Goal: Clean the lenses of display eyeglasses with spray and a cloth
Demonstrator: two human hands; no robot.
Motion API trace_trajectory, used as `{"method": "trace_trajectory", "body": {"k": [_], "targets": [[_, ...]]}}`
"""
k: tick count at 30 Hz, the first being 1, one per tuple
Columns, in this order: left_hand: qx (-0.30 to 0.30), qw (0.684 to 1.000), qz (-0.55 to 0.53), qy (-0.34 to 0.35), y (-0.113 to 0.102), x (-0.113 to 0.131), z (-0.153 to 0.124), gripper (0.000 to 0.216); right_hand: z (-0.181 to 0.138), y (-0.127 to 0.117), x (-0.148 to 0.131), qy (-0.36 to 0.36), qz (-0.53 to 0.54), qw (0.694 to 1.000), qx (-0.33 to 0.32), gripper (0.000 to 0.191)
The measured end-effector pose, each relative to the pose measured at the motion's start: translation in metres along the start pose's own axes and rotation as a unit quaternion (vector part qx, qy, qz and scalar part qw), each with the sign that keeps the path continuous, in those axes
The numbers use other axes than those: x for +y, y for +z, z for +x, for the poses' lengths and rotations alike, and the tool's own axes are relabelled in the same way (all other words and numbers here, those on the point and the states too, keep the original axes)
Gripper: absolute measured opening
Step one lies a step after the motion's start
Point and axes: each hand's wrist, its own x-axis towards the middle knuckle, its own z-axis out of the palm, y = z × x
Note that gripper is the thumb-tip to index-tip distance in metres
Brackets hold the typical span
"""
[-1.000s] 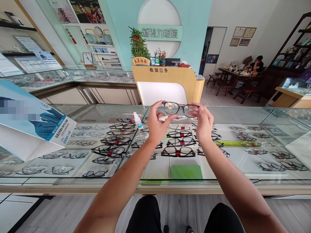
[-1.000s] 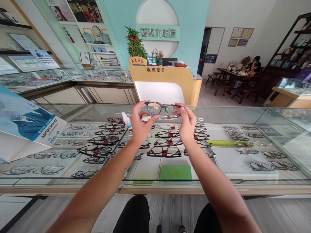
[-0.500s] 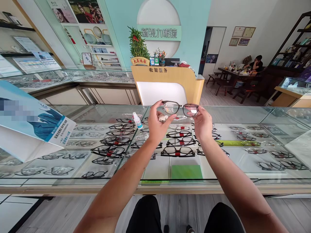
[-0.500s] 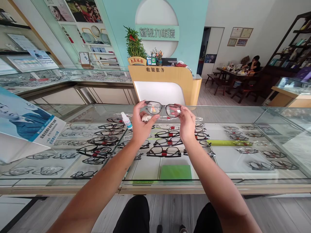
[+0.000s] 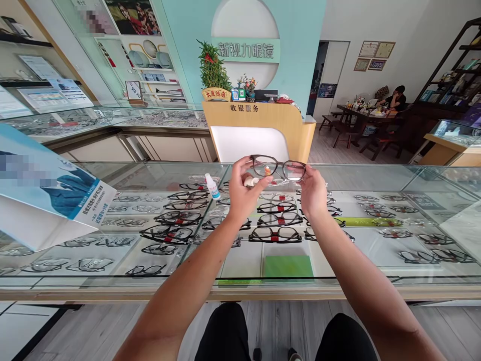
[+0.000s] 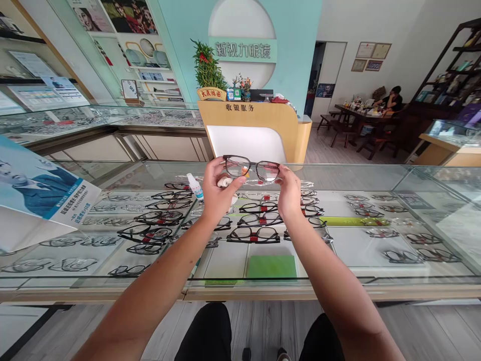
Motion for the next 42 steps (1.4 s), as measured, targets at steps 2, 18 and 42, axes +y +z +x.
{"method": "trace_trajectory", "body": {"k": [2, 18, 42], "targets": [[-0.012, 1.000, -0.021, -0.019, 0.000, 0.000, 0.002, 0.078, -0.001, 0.001, -0.001, 0.038, 0.019, 0.999, 0.028, 0.042], [-0.101, 0.972, -0.160, -0.143, -0.008, -0.001, 0.018, 0.083, 0.013, -0.014, -0.008, 0.087, 0.008, 0.994, -0.069, 0.044], [-0.270, 0.943, -0.110, -0.163, -0.019, 0.012, 0.019, 0.083, 0.011, -0.022, -0.025, 0.140, -0.040, 0.954, -0.261, 0.023]]}}
